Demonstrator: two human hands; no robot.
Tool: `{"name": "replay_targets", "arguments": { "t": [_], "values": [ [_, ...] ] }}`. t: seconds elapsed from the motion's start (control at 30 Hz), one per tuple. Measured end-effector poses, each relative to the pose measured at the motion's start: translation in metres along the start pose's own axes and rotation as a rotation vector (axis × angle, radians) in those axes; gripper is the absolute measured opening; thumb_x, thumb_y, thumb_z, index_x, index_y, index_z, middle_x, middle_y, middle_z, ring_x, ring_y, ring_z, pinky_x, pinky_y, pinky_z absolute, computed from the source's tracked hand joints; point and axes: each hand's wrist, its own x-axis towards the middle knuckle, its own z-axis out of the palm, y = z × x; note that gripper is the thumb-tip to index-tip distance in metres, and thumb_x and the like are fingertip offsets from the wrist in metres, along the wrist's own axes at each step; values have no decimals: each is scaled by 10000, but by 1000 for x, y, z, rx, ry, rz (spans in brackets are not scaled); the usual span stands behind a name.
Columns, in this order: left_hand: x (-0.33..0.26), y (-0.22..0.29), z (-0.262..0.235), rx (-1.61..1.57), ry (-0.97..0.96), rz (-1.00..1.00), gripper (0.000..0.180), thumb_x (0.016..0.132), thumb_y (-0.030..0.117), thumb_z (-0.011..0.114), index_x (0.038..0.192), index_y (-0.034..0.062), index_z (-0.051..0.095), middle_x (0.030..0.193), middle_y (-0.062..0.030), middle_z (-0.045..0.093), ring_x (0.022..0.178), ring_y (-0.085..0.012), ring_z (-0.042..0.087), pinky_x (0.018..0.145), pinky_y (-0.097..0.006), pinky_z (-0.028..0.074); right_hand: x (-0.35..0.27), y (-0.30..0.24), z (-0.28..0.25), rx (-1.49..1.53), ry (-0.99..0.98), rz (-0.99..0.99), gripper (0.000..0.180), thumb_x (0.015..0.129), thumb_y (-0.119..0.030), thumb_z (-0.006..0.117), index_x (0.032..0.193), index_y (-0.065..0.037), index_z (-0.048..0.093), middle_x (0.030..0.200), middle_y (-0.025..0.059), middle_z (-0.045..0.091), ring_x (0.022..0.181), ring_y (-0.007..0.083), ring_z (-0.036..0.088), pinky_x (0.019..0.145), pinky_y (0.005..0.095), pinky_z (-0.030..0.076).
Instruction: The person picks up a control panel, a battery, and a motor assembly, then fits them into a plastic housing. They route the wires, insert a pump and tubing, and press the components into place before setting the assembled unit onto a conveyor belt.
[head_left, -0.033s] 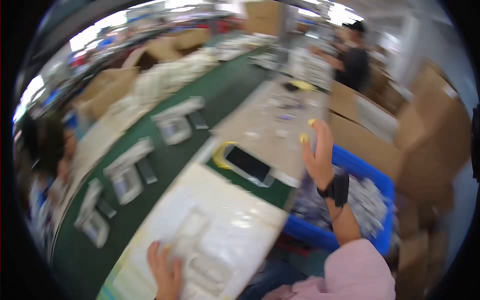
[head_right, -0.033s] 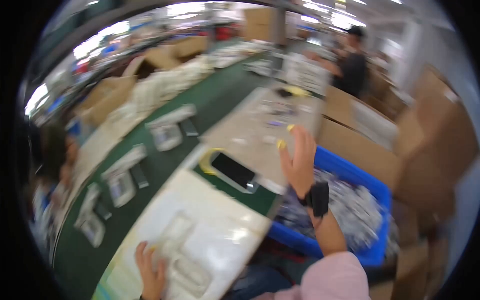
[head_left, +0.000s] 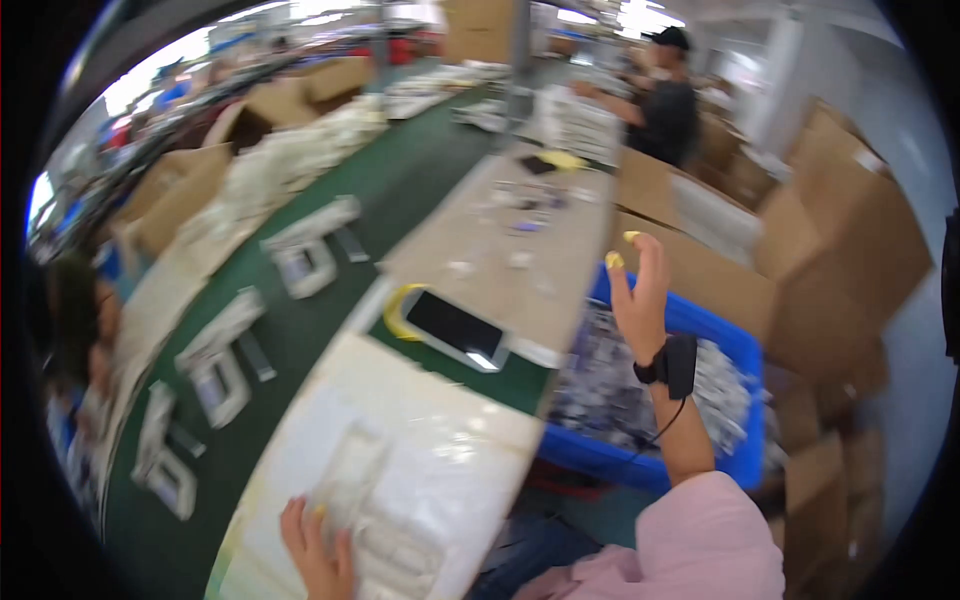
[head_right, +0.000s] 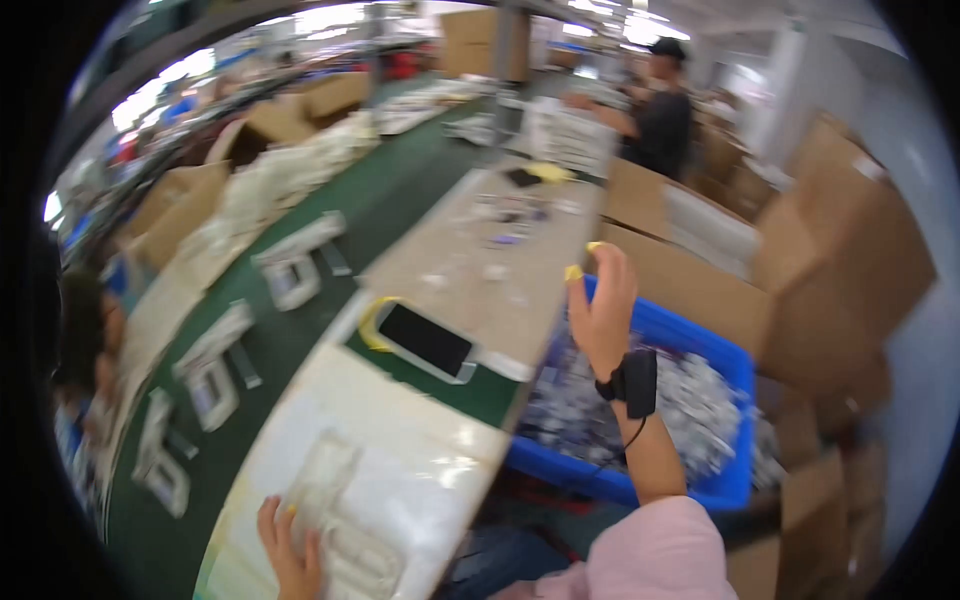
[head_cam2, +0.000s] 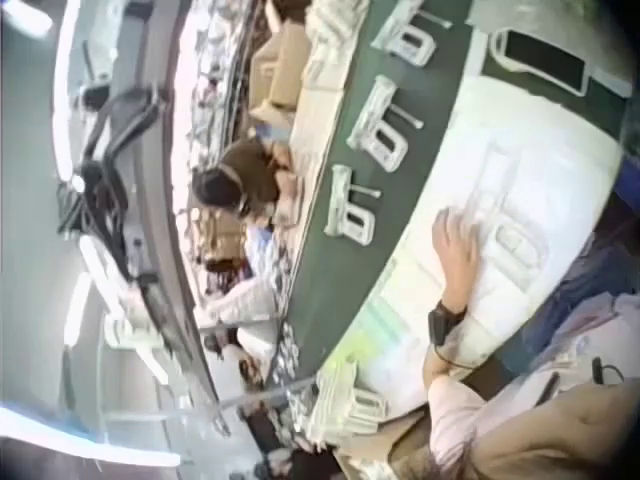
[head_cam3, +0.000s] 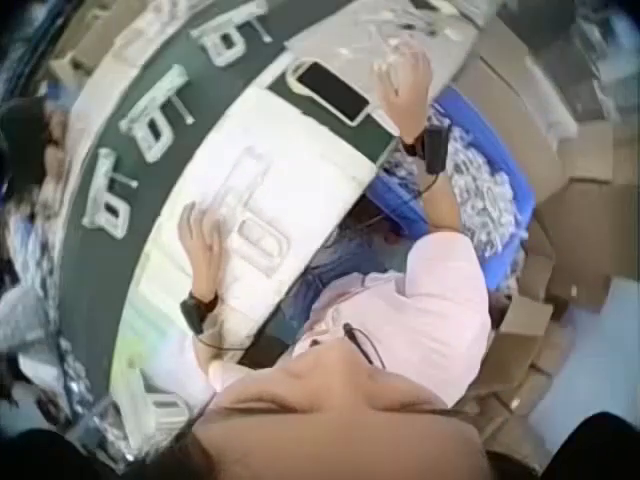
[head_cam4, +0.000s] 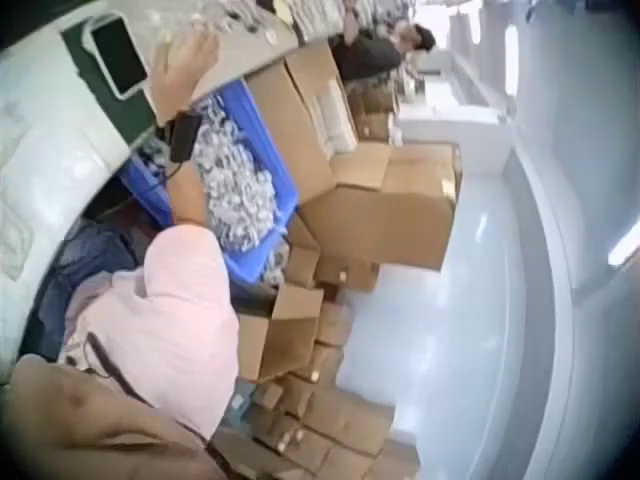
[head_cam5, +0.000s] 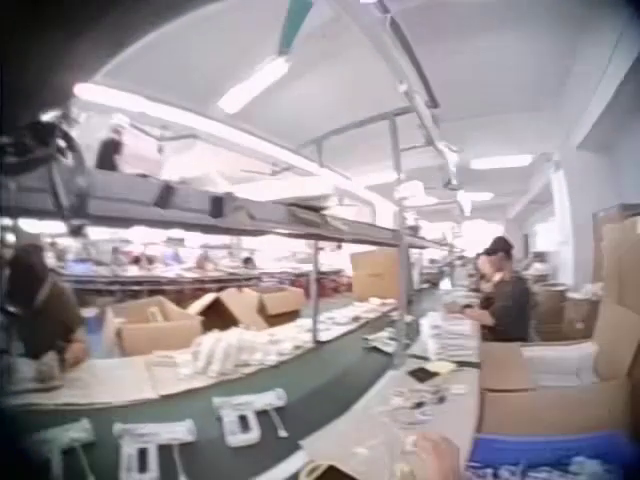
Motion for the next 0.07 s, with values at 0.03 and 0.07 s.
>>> {"name": "replay_targets", "arguments": {
  "t": [0.03, 0.07],
  "values": [
    [-2, -3, 13, 5, -81, 61, 414, 824, 124, 643, 1199, -20, 541, 1415, -285, 415, 1312, -482, 380, 1109, -562, 271, -3, 41, -47, -32, 34, 152, 352, 910, -186, 630, 1166, 39, 540, 1168, 209, 564, 1118, 376, 527, 995, 468, 384],
    [6, 8, 38, -54, -111, 98, 414, 824, 124, 643, 1199, -20, 541, 1415, -285, 415, 1312, -482, 380, 1109, -562, 271, -7, 62, -77, -109, 37, 156, 352, 910, -186, 630, 1166, 39, 540, 1168, 209, 564, 1118, 376, 527, 995, 468, 384]
  ]
}}
